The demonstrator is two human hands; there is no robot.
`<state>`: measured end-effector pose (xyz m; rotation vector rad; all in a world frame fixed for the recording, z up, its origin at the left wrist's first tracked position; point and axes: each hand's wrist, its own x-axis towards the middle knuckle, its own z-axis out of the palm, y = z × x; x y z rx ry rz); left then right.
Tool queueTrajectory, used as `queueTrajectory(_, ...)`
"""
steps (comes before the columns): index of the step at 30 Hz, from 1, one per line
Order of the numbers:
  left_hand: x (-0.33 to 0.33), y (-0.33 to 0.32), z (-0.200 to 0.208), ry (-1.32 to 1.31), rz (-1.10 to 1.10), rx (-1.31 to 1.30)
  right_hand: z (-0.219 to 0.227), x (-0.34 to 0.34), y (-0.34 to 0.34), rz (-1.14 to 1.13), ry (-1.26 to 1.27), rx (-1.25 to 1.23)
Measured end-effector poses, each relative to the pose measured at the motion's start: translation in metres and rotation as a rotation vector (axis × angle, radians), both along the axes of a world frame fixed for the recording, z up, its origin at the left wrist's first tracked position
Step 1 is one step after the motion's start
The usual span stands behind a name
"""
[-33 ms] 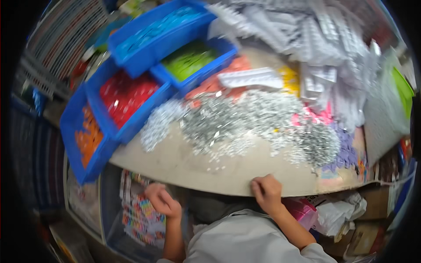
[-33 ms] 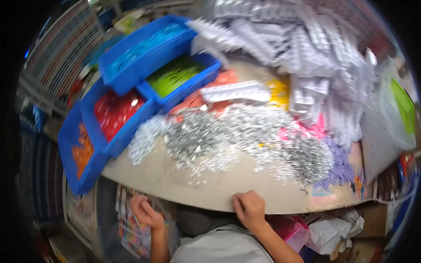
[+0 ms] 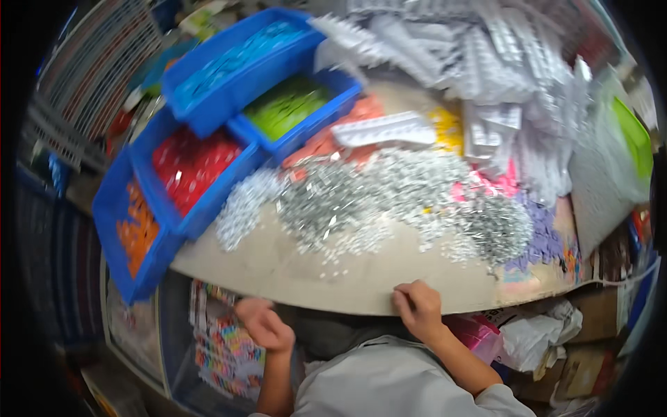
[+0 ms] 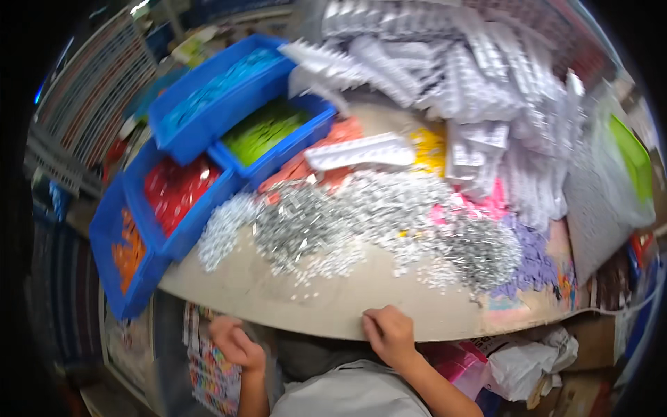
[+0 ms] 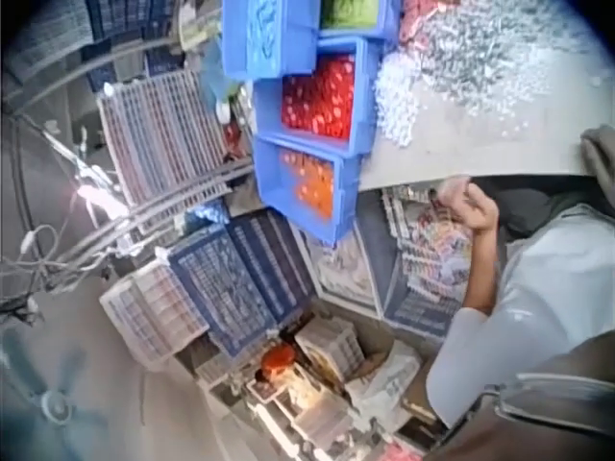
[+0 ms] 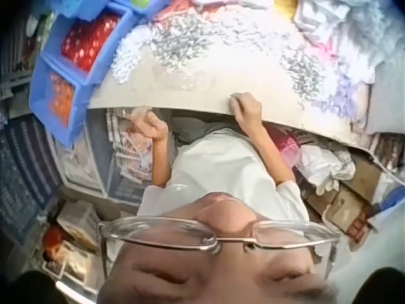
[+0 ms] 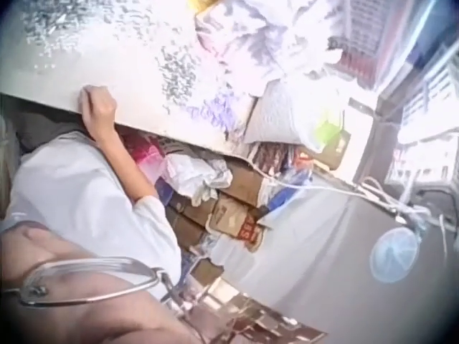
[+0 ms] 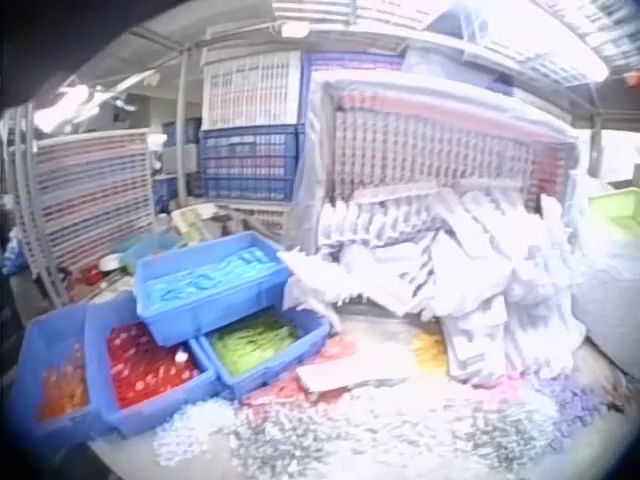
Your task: Assembling colorful buttons and metal springs into a white plastic toy frame.
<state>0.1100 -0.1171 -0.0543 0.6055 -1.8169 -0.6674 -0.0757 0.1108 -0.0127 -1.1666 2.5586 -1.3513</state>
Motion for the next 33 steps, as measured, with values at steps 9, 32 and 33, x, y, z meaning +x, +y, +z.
queueTrajectory(9,-0.114,0.055,0.034,-0.478,-0.596,-0.353,0.063,-0.177,-0.013,-0.139,0.379,-0.062)
queueTrajectory(32,-0.109,0.054,0.027,-0.179,-0.511,0.567,0.074,-0.187,-0.014,0.218,0.773,-0.139)
queueTrajectory(33,-0.109,0.052,0.034,-0.111,-0.547,0.792,0.067,-0.162,-0.002,0.295,0.72,-0.142)
